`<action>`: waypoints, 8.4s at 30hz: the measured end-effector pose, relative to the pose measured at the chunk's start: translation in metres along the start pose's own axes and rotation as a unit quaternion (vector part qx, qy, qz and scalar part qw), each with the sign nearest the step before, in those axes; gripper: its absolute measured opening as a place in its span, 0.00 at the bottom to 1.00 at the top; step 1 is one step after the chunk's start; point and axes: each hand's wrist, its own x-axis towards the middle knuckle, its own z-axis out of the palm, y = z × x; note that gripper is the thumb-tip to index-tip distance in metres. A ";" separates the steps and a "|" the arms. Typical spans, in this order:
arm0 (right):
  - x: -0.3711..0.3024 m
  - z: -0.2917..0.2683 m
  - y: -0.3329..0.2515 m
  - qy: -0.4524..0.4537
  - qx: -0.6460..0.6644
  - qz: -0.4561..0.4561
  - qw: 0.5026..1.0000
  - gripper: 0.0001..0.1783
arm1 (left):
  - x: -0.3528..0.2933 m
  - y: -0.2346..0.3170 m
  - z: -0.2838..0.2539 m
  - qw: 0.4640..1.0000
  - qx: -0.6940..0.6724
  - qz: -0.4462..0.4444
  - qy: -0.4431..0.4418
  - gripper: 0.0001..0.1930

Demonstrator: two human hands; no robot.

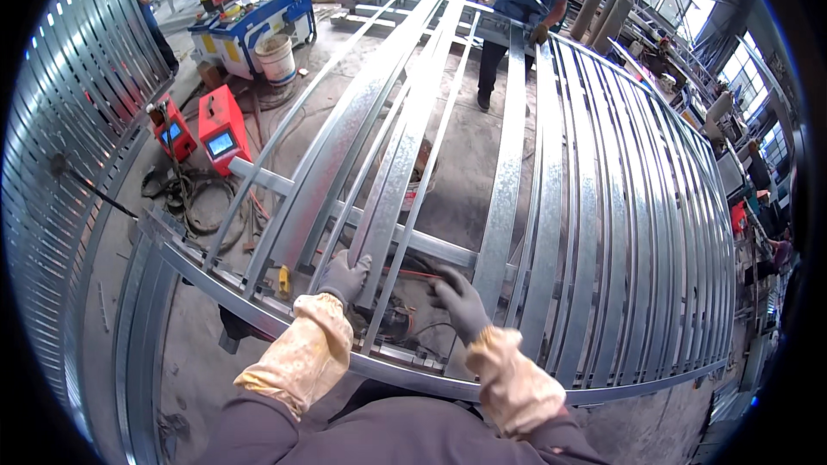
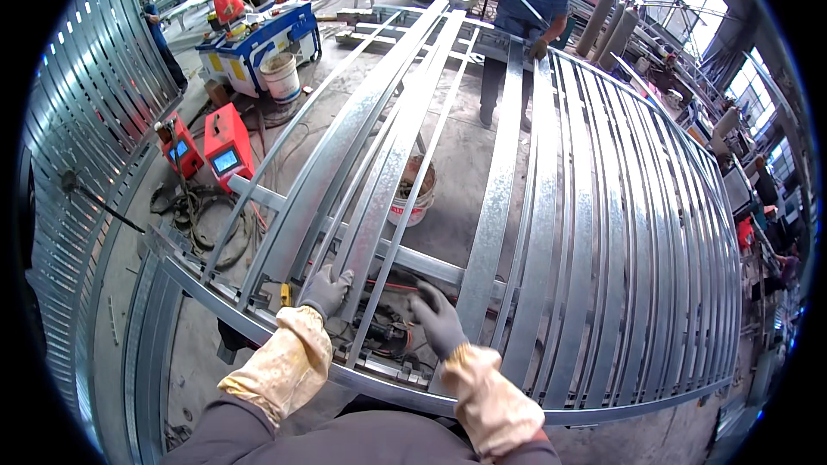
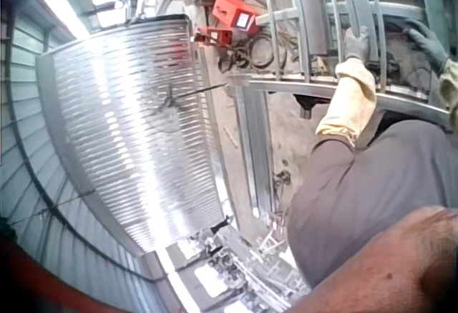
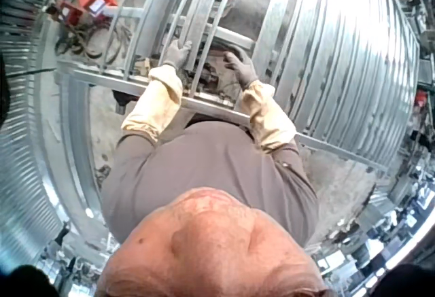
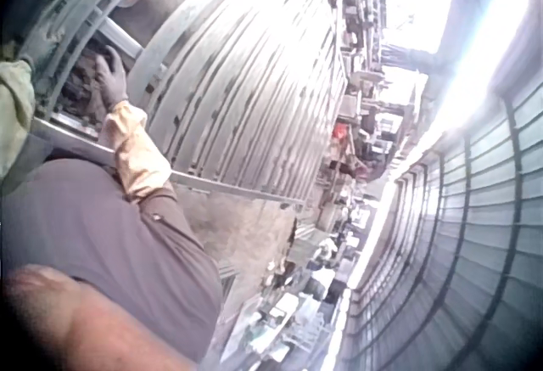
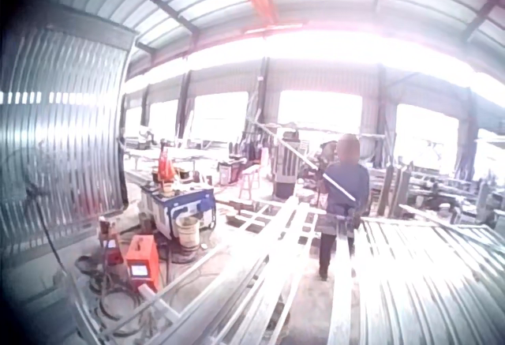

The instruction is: The person places multiple metal bars onto a metal frame structure in a workshop. They pick up bars from the floor and position them into slots on the frame, then use a rivet gun to fasten the bars in place.

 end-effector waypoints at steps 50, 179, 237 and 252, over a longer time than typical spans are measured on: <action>0.164 -0.019 -0.038 0.346 -0.270 0.028 0.898 0.64 | -0.133 0.007 0.062 0.896 -0.164 0.045 -0.409 0.20; 0.310 0.374 0.052 0.139 -0.187 -0.070 0.970 0.35 | -0.002 -0.101 -0.238 0.967 0.238 0.043 0.083 0.53; 0.103 0.374 0.067 -0.064 -0.286 0.052 0.955 0.31 | 0.167 -0.232 -0.385 0.963 0.250 0.095 -0.021 0.61; 0.197 0.317 0.170 0.303 -0.219 0.007 0.927 0.40 | 0.096 -0.203 -0.276 0.918 0.140 0.308 0.207 0.37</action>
